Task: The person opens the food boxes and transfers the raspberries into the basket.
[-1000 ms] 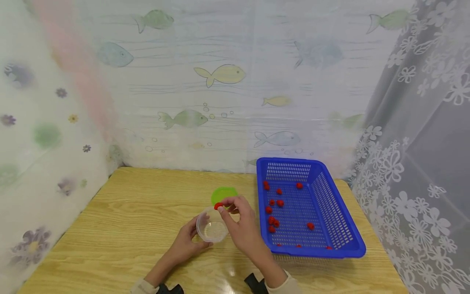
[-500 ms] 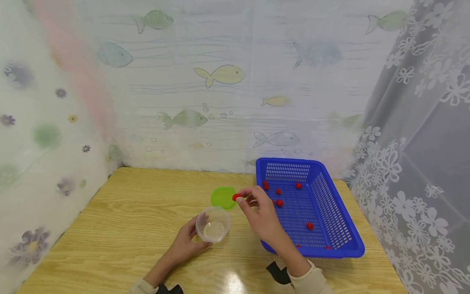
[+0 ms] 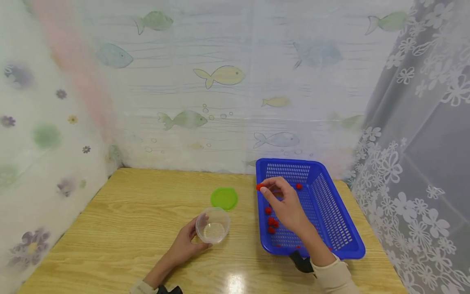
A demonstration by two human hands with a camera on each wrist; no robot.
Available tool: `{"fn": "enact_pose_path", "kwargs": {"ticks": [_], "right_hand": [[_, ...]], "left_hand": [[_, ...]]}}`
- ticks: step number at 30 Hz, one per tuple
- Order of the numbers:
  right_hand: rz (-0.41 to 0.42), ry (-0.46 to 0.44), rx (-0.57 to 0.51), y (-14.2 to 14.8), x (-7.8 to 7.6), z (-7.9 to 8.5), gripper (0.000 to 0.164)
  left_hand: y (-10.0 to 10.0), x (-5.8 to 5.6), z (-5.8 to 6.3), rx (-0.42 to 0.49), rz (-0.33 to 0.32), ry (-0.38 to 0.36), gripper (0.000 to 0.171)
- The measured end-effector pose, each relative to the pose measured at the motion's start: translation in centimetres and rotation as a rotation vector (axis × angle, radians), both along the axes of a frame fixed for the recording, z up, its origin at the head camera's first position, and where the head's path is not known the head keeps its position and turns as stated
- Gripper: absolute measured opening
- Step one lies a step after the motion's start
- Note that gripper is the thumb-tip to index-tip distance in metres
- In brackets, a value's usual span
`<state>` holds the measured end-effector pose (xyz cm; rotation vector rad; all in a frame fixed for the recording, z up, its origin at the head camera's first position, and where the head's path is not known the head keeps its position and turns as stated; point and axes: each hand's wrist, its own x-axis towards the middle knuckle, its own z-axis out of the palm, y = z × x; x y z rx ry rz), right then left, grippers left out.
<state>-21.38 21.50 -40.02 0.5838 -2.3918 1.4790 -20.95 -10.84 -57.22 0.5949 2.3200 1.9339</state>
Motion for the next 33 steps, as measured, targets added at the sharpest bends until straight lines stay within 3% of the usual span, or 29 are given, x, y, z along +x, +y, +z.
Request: {"fn": "enact_pose_path", "kwargs": {"ticks": [11, 26, 33], "right_hand": [[0.013, -0.075, -0.015, 3.3, -2.1, 0.2, 0.022], [-0.006, -0.157, 0.037, 6.2, -5.8, -1.1, 0.03], [-0.037, -0.175, 0.063, 6.9, -6.9, -1.7, 0.034]], "left_hand": [[0.0, -0.1, -0.2, 0.0, -0.004, 0.054, 0.095], [0.1, -0.1, 0.1, 0.024, -0.006, -0.008, 0.098], [0.1, -0.1, 0.0, 0.034, -0.006, 0.022, 0.096]]}}
